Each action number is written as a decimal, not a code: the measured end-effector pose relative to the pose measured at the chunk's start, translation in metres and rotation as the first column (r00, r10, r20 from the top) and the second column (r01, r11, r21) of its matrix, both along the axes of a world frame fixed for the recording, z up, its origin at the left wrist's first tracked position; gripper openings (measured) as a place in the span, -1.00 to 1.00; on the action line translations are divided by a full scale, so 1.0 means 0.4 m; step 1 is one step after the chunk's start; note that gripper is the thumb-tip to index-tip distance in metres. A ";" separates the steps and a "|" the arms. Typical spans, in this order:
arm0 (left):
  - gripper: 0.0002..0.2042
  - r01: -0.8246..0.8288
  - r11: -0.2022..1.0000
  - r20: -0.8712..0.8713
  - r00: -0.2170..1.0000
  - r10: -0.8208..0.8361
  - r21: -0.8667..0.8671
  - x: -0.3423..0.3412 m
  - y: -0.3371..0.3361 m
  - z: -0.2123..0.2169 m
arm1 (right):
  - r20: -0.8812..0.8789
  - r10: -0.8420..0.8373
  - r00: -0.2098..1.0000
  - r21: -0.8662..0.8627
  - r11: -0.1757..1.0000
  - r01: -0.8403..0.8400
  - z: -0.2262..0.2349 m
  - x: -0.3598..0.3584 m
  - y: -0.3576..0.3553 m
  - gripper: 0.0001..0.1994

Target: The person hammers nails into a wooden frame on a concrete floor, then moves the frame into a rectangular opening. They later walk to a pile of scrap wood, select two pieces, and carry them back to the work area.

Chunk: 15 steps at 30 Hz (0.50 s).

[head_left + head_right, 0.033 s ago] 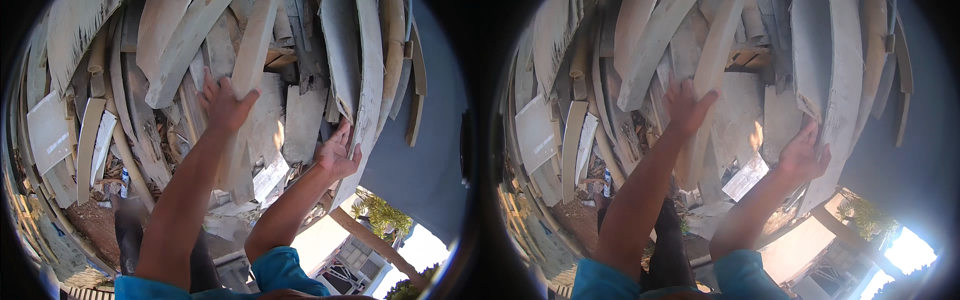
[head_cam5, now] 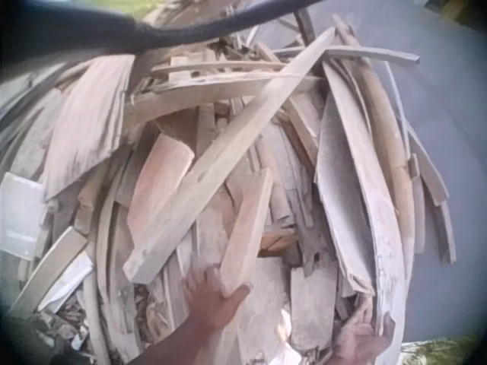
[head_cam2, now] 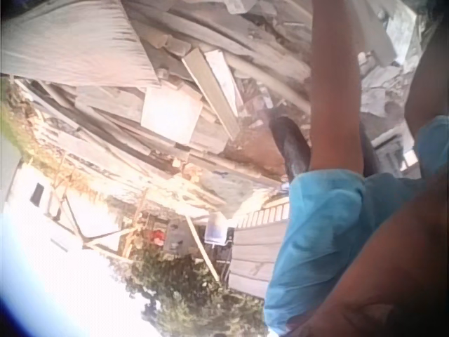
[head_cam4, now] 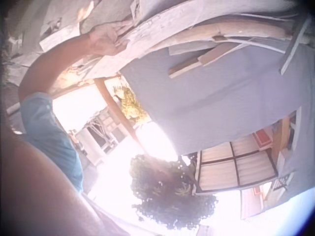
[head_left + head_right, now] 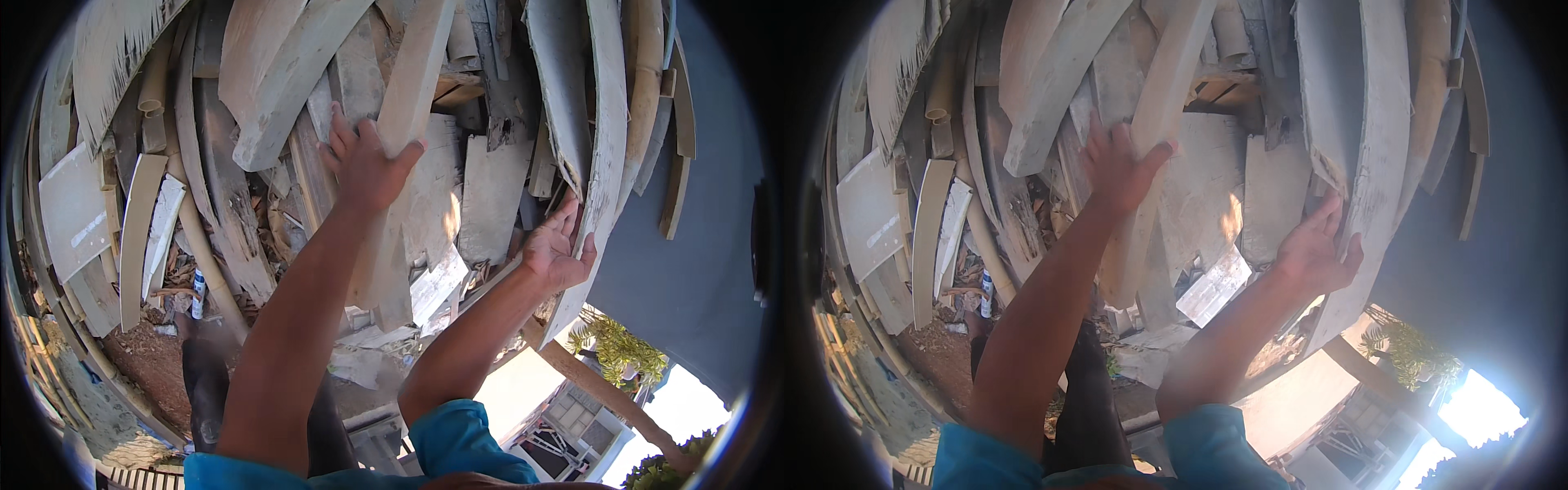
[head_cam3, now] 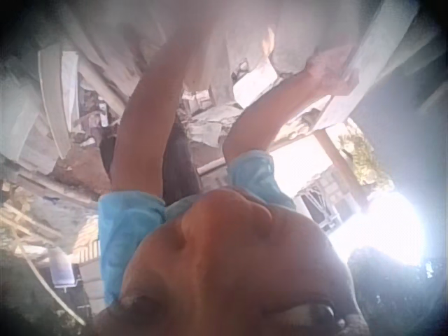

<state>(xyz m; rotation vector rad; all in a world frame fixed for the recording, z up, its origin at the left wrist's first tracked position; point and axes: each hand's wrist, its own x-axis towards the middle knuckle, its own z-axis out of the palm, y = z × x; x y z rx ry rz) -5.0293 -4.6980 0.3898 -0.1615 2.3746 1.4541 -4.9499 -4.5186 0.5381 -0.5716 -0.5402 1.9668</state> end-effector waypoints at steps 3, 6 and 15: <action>-0.15 -0.029 0.999 -0.039 0.999 0.027 -0.030 0.000 -0.020 0.004 | 0.032 0.049 0.998 0.158 0.986 -0.053 0.035 -0.039 -0.005 -0.26; -0.15 -0.059 0.995 -0.101 0.994 0.051 -0.080 0.007 -0.024 -0.034 | -0.038 0.098 0.994 0.055 0.994 -0.096 0.051 -0.054 -0.038 -0.26; -0.08 0.014 0.995 -0.069 0.997 -0.021 -0.094 -0.011 -0.003 -0.006 | -0.014 -0.037 0.999 0.162 0.986 0.039 0.068 -0.079 0.027 -0.34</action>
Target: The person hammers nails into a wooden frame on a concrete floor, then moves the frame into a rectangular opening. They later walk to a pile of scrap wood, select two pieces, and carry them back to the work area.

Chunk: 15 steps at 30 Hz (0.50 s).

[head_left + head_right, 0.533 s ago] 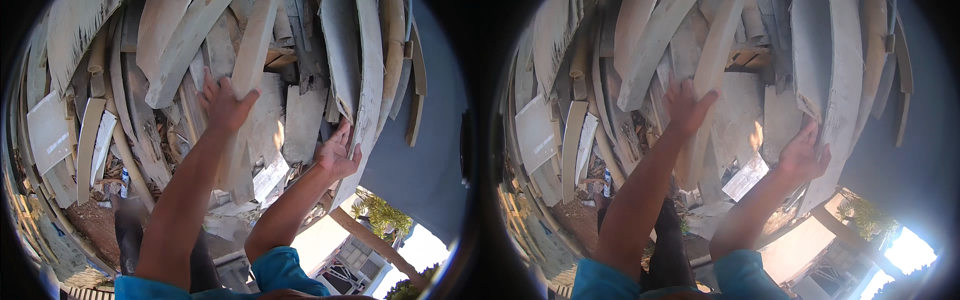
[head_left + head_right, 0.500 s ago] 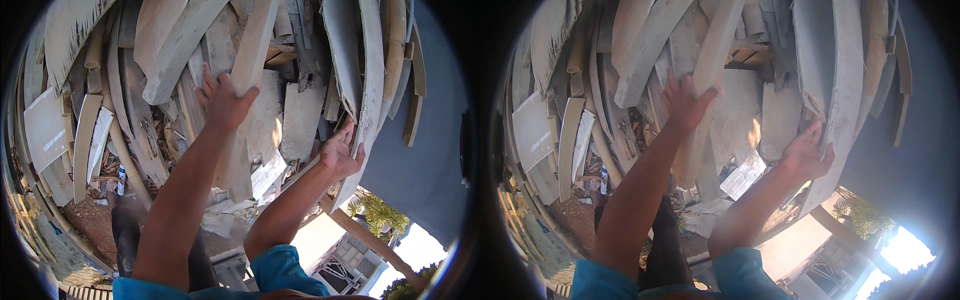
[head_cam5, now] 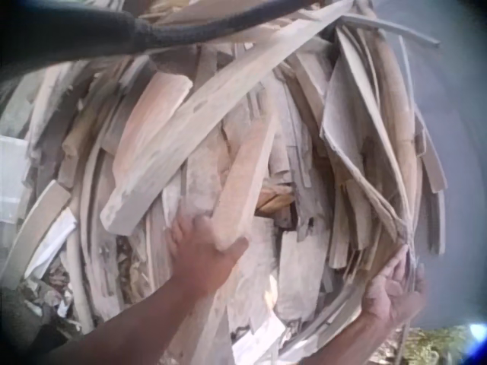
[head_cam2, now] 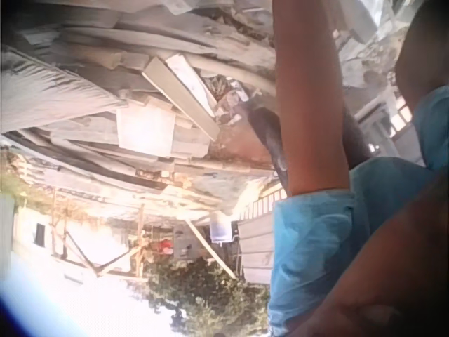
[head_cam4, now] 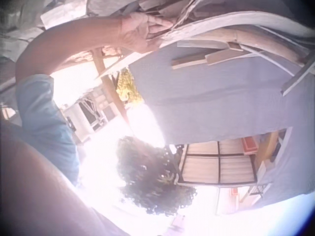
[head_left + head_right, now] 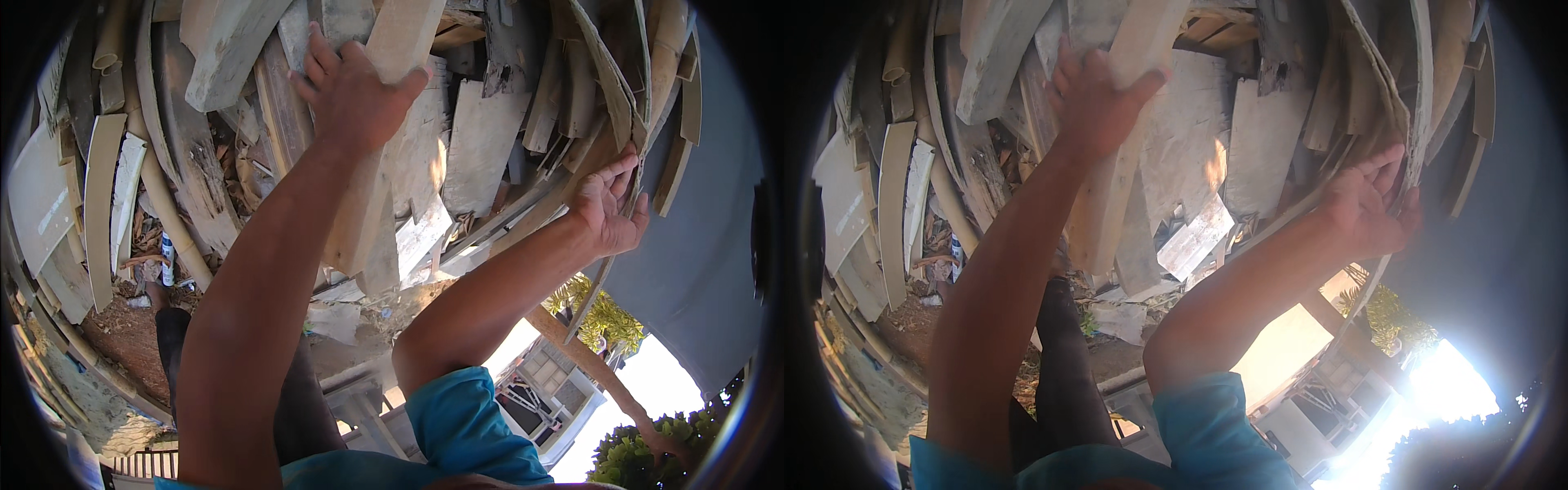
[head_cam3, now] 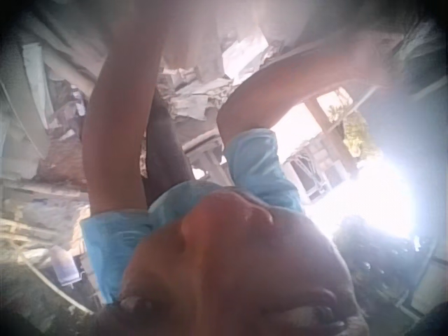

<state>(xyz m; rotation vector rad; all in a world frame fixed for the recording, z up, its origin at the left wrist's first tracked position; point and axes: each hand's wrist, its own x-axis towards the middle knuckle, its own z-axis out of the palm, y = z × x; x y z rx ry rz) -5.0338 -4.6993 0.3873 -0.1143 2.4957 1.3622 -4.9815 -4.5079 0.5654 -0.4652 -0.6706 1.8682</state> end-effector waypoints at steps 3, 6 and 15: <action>-0.05 0.051 0.998 0.084 0.995 -0.047 -0.047 -0.015 0.003 0.007 | 0.104 -0.013 0.995 -0.015 1.000 0.014 -0.046 0.014 -0.036 -0.41; -0.12 0.033 0.999 0.112 0.993 -0.031 -0.018 -0.028 -0.005 0.011 | 0.235 -0.009 0.972 0.038 0.999 0.000 -0.119 0.018 -0.075 -0.40; -0.48 0.007 1.000 -0.224 0.975 -0.006 0.000 0.062 -0.001 0.113 | 0.185 0.138 0.973 -0.223 0.970 -0.095 -0.247 0.060 -0.096 -0.31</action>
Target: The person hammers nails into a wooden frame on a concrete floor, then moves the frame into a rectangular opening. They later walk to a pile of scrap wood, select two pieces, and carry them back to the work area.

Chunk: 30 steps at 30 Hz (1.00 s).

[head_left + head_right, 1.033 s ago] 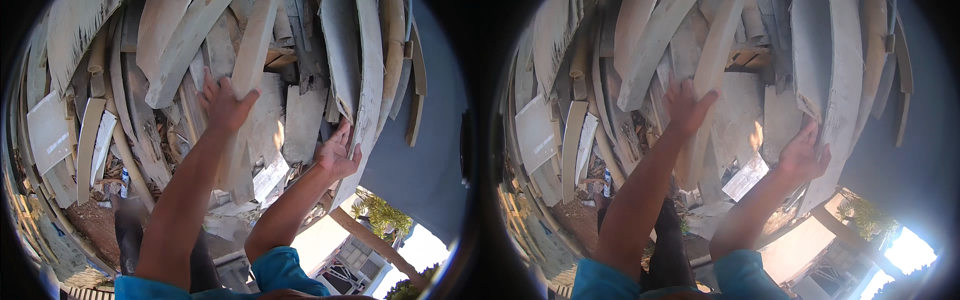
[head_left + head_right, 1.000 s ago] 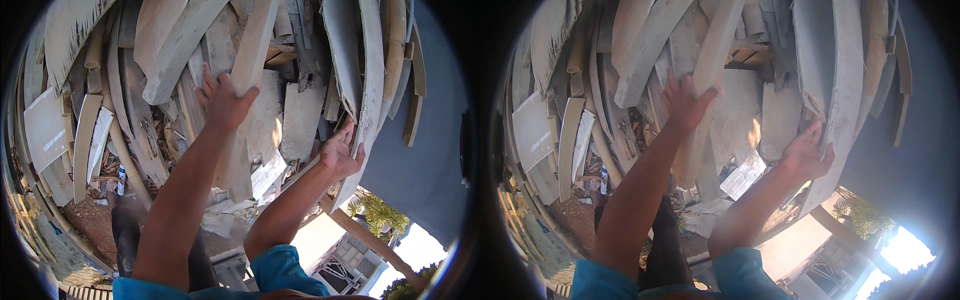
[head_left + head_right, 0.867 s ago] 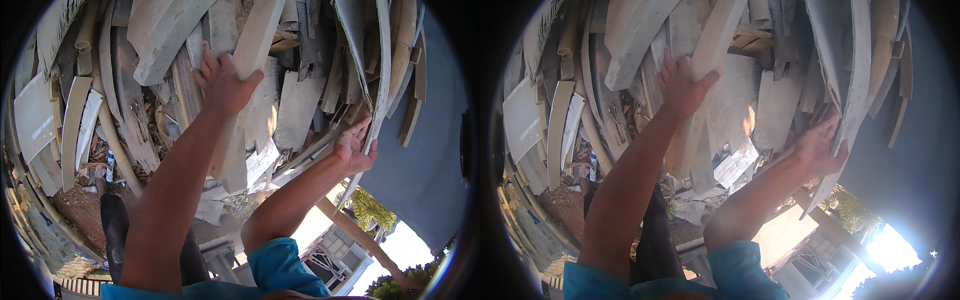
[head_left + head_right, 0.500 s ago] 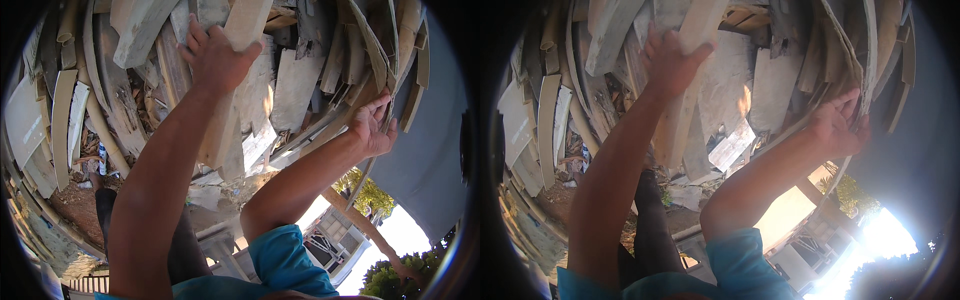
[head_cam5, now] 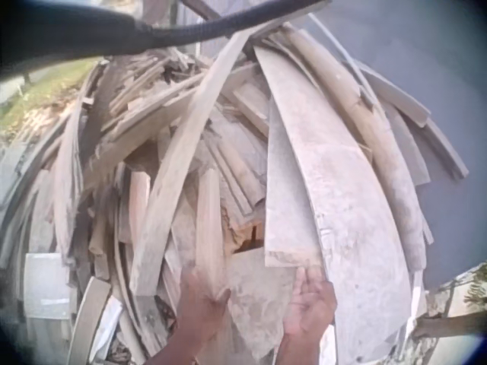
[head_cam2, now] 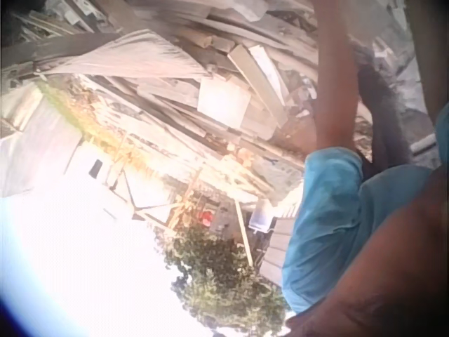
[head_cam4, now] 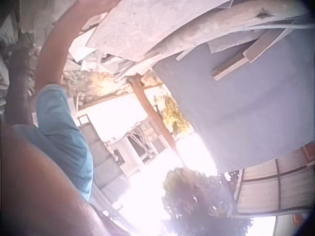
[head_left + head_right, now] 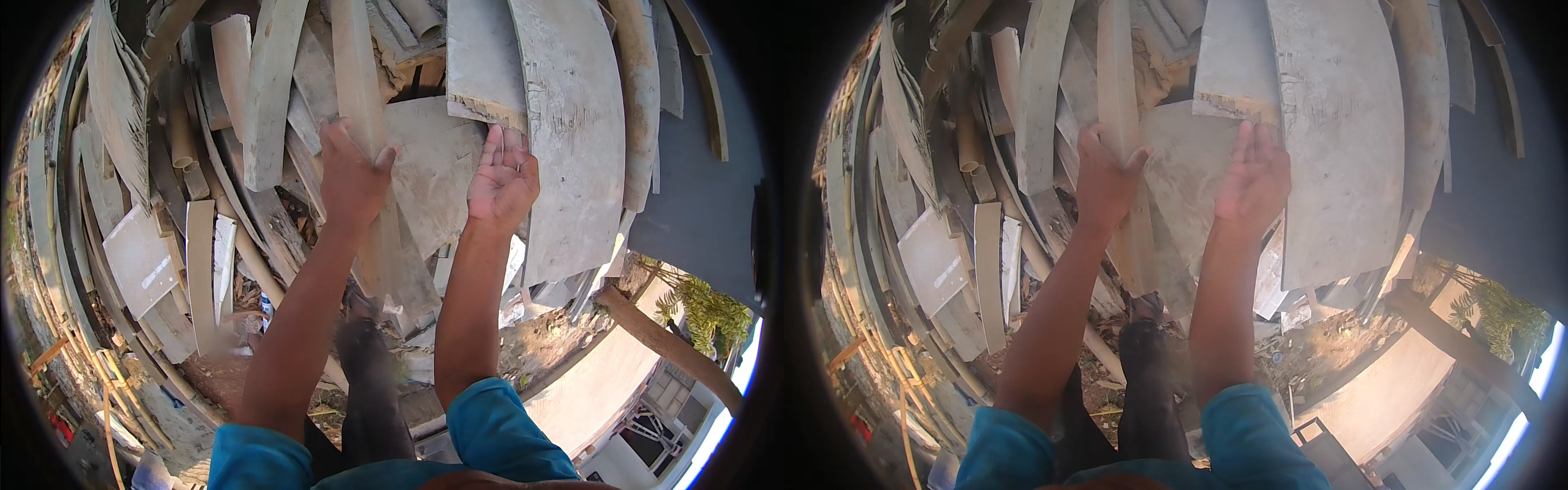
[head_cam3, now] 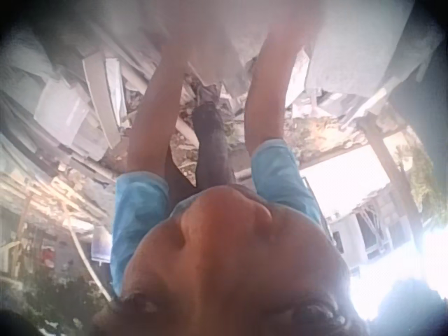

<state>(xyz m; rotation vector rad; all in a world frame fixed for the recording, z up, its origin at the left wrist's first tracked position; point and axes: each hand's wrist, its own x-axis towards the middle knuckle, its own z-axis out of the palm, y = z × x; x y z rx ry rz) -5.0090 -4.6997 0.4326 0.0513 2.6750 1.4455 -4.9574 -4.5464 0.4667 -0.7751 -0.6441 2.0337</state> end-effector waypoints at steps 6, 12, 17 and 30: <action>-0.33 0.153 0.973 -0.001 0.988 -0.155 -0.175 -0.003 -0.002 0.011 | -0.079 0.097 0.992 -0.187 0.976 -0.111 -0.046 0.016 0.002 -0.31; -0.37 0.179 0.983 0.276 0.944 -0.180 0.029 0.053 -0.074 0.063 | -0.071 0.023 0.997 -0.370 0.928 -0.048 -0.064 0.022 0.018 -0.44; -0.42 0.175 0.923 -0.106 0.969 -0.223 -0.341 0.053 -0.124 -0.026 | -0.066 0.038 0.997 -0.399 0.915 -0.061 -0.052 0.019 0.022 -0.61; -0.28 0.120 0.834 0.214 0.938 -0.273 0.538 -0.175 0.172 0.016 | -0.111 0.038 0.993 -0.352 0.933 -0.075 -0.090 0.020 0.014 -0.44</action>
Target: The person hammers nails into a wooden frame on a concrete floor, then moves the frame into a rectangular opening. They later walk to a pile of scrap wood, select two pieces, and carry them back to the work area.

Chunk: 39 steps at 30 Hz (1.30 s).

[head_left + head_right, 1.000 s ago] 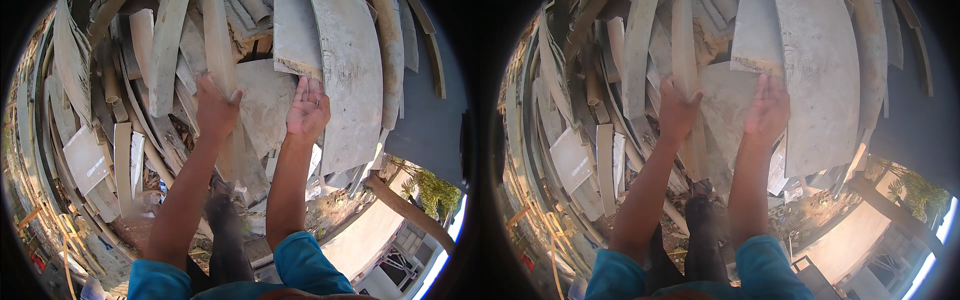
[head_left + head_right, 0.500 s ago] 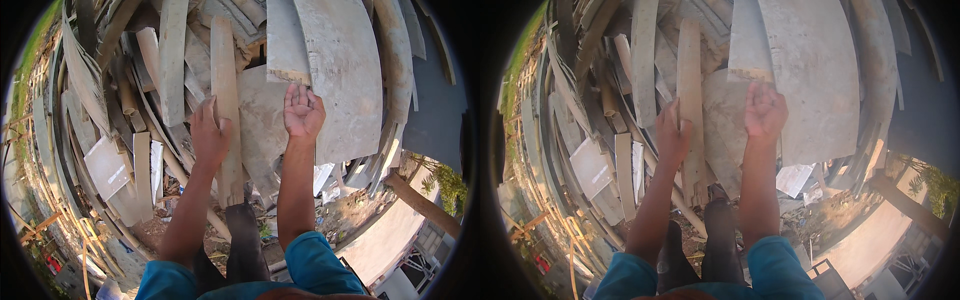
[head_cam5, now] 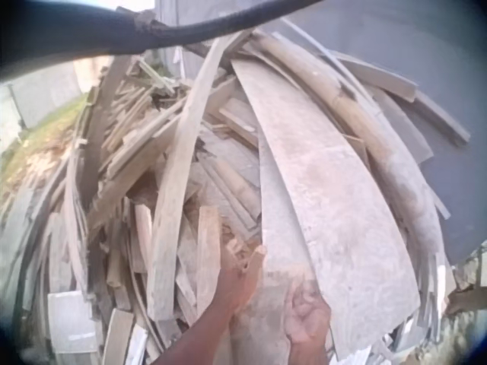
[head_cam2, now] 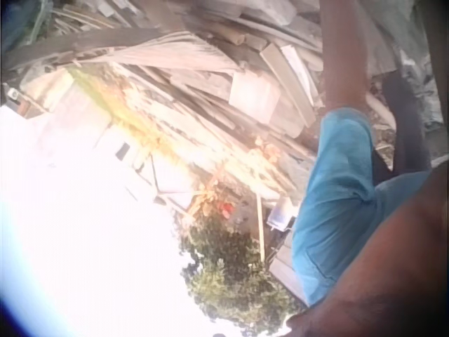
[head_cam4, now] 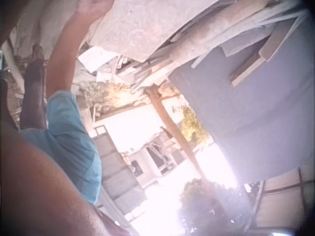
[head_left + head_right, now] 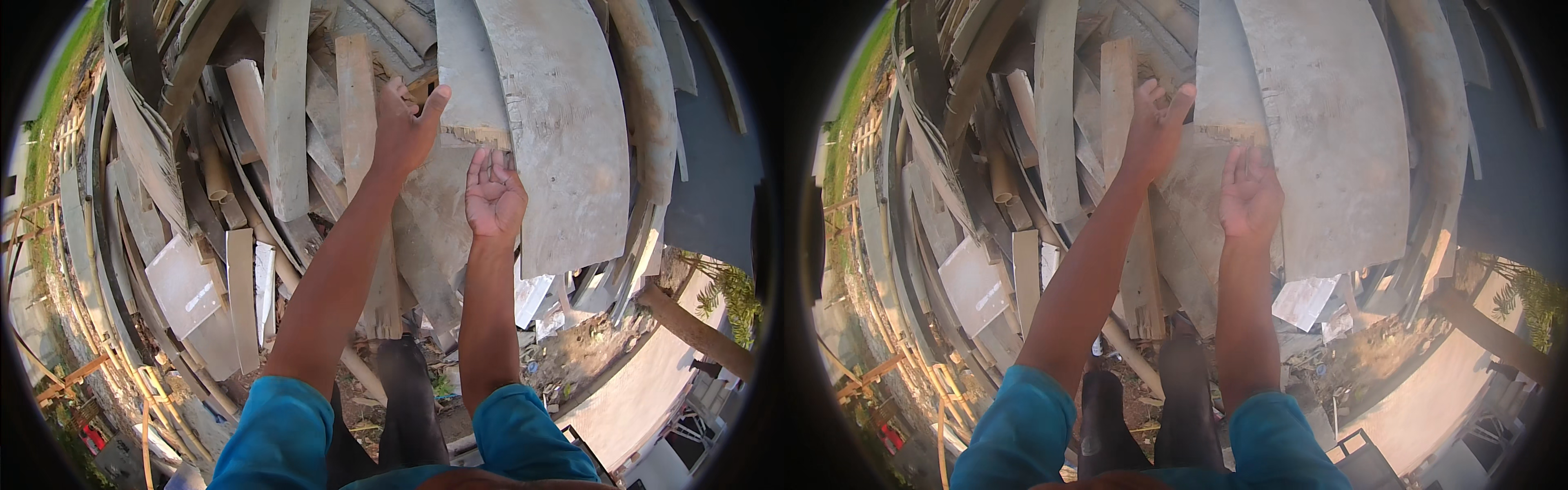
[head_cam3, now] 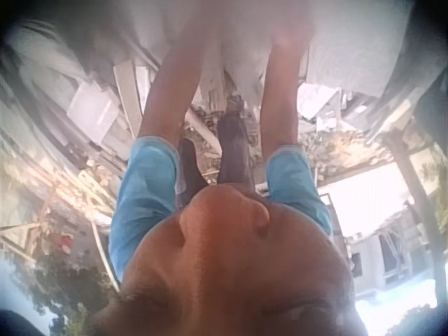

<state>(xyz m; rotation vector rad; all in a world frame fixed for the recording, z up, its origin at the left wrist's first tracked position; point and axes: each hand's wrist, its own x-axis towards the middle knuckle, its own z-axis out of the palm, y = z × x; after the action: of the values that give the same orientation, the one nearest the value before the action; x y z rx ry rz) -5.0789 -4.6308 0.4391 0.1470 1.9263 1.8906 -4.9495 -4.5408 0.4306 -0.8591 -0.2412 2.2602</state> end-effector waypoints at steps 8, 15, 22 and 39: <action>-0.40 0.265 0.838 0.193 0.899 -0.394 0.477 -0.125 0.135 -0.109 | -0.024 0.104 0.994 0.100 0.990 -0.101 -0.071 0.029 0.005 -0.44; -0.55 0.250 0.870 0.054 0.953 -0.299 0.424 -0.120 0.163 -0.100 | 0.496 0.058 0.867 0.578 0.723 -0.379 -0.304 -0.182 0.136 -0.62; -0.53 0.244 0.882 -0.094 0.970 -0.226 0.402 -0.116 0.157 -0.061 | 0.733 -0.233 0.640 0.680 0.299 -0.670 -0.341 -0.392 0.251 -0.63; -0.61 0.228 0.861 -0.150 0.973 -0.178 0.456 -0.127 0.138 -0.056 | 0.781 -0.238 0.577 0.616 0.144 -0.775 -0.320 -0.374 0.199 -0.62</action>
<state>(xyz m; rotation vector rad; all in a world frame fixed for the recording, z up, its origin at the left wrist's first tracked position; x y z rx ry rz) -5.1299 -4.5755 0.4166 0.5824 1.4015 2.1989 -5.0991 -4.4614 0.3028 -0.9254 -2.2619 1.2135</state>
